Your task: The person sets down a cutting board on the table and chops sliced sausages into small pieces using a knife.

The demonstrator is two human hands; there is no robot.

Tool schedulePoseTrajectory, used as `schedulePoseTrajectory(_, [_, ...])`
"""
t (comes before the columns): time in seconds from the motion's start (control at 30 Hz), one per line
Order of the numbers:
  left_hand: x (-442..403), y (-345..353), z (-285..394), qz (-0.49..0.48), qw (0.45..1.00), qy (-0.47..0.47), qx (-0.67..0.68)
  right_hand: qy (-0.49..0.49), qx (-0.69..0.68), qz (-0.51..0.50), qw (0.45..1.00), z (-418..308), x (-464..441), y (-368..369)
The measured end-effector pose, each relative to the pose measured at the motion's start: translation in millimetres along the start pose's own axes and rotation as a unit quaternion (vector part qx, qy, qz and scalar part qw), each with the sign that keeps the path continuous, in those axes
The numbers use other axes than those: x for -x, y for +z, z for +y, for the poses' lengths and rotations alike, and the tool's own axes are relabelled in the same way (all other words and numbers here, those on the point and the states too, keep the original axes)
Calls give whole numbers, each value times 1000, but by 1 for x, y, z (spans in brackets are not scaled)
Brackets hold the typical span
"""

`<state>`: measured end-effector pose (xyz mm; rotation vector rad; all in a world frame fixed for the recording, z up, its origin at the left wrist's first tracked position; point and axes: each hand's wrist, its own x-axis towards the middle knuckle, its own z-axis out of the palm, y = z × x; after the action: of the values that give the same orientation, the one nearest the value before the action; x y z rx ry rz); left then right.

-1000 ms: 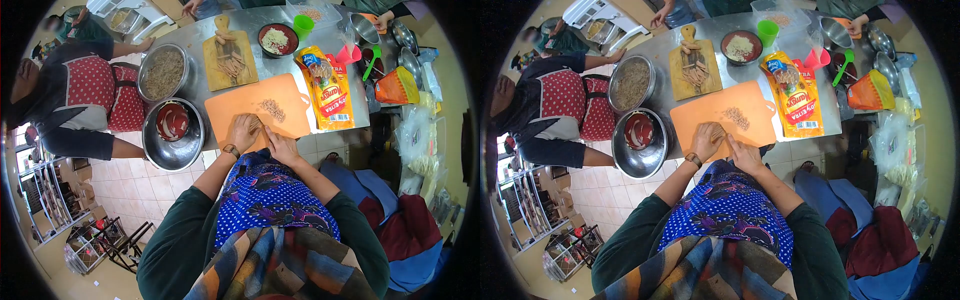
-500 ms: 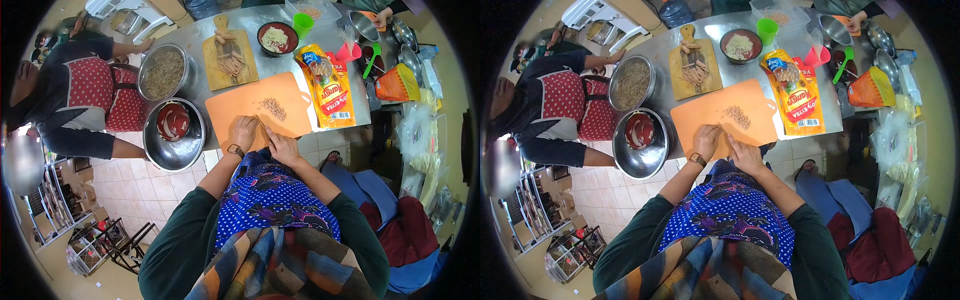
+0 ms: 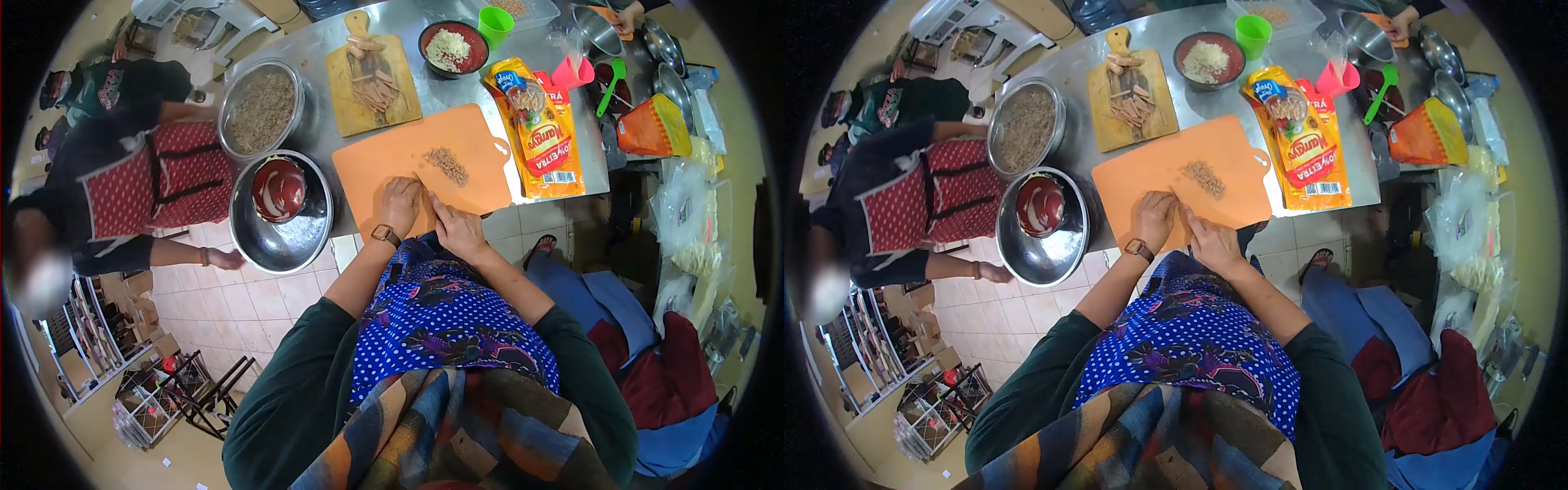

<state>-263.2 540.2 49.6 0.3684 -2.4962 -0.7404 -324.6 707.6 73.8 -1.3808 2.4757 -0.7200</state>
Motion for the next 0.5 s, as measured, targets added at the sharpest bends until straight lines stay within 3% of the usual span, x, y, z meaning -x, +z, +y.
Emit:
schedulePoseTrajectory(0.33, [0,-3,1,-30,998,-46,23,8,-12,-14,1000,4,36,-5])
schedulePoseTrajectory(0.5, [2,0,-2,6,999,-29,30,-12,-23,15,1000,-1,9,-4])
